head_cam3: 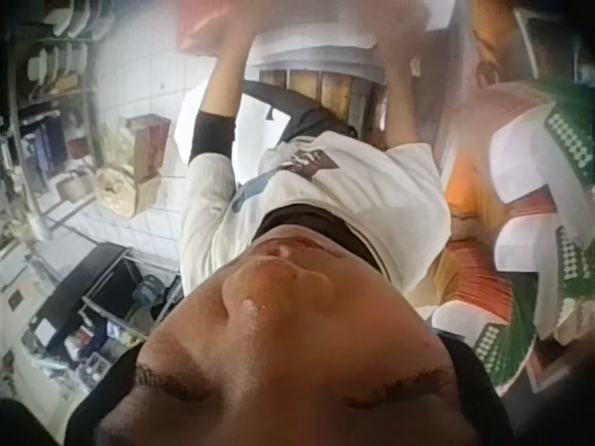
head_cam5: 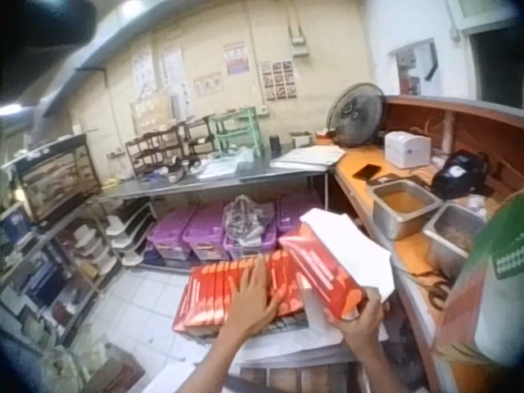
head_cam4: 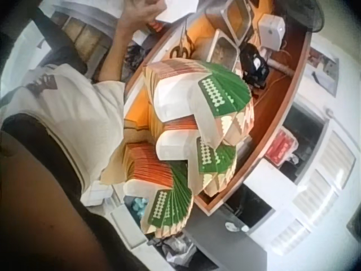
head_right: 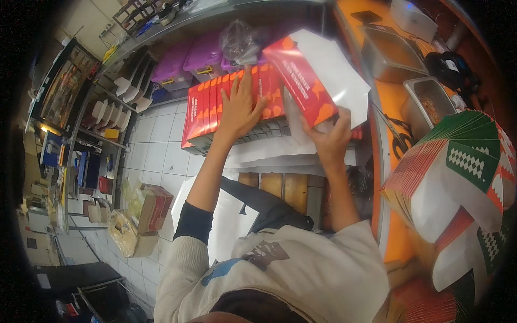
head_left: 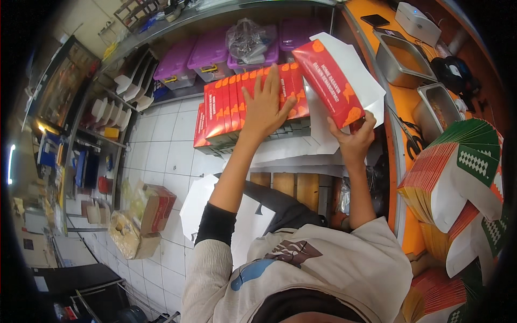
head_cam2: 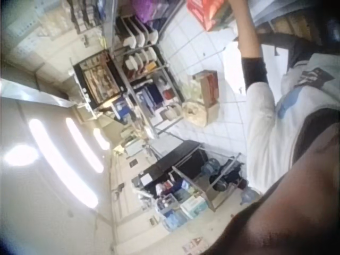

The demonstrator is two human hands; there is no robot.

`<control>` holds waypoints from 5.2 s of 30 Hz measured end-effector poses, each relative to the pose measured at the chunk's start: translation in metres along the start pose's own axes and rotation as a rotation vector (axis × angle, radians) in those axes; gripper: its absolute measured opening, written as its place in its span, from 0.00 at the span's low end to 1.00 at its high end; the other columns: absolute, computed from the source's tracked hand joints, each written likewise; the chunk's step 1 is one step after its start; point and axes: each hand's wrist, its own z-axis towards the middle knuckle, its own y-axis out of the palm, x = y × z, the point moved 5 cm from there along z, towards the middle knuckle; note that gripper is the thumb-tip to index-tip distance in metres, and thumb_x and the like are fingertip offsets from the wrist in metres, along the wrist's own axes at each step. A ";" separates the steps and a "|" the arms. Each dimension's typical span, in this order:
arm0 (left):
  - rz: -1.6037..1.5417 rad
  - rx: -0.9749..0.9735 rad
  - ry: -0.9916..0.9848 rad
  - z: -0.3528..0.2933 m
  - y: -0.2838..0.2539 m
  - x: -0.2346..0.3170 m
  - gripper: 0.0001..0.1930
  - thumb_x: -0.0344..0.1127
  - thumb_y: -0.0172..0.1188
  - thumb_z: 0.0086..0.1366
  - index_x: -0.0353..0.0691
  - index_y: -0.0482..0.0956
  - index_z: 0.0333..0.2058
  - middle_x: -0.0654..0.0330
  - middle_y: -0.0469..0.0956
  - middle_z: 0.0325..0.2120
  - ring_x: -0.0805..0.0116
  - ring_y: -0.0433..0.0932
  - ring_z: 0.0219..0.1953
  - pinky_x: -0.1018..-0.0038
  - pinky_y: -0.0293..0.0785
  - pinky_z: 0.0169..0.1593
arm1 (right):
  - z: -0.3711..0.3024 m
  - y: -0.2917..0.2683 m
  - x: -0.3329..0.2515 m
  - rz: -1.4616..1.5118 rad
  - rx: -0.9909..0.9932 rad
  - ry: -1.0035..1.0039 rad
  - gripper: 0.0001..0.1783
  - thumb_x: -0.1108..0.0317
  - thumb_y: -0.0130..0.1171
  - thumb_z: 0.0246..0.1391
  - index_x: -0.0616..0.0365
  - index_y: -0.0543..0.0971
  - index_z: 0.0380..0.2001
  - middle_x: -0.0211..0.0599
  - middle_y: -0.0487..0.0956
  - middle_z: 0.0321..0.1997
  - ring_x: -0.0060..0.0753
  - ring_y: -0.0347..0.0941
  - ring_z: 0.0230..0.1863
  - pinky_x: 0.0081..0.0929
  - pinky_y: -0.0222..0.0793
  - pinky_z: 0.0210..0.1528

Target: The person assembles small red and green cardboard boxes by folding the flaps and tucking them into slots. They repeatedly pick up flat-packed boxes from a stack, fold the sides, and secure the structure by hand.

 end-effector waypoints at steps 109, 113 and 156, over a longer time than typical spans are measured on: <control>-0.528 0.518 0.240 -0.159 -0.242 0.159 0.08 0.38 0.58 0.54 0.56 0.82 0.34 0.71 0.81 0.32 0.72 0.77 0.32 0.68 0.77 0.38 | -0.216 0.133 -0.097 0.318 -1.178 0.181 0.28 0.57 0.58 0.53 0.64 0.67 0.51 0.50 0.72 0.44 0.48 0.69 0.45 0.42 0.64 0.49; -0.417 0.632 0.257 -0.208 -0.262 0.130 0.08 0.35 0.56 0.59 0.51 0.79 0.37 0.68 0.78 0.31 0.71 0.73 0.34 0.69 0.71 0.41 | -0.267 0.153 -0.098 -0.065 -1.383 -0.066 0.40 0.48 0.59 0.51 0.66 0.61 0.58 0.53 0.67 0.53 0.51 0.61 0.56 0.46 0.58 0.57; 0.207 0.381 -1.549 -0.510 -0.009 0.018 0.42 0.50 0.64 0.54 0.31 0.56 0.60 0.36 0.50 0.61 0.37 0.48 0.64 0.49 0.47 0.64 | -0.271 0.129 -0.108 0.371 -1.246 0.537 0.25 0.74 0.63 0.44 0.63 0.71 0.49 0.42 0.75 0.36 0.39 0.73 0.38 0.32 0.67 0.44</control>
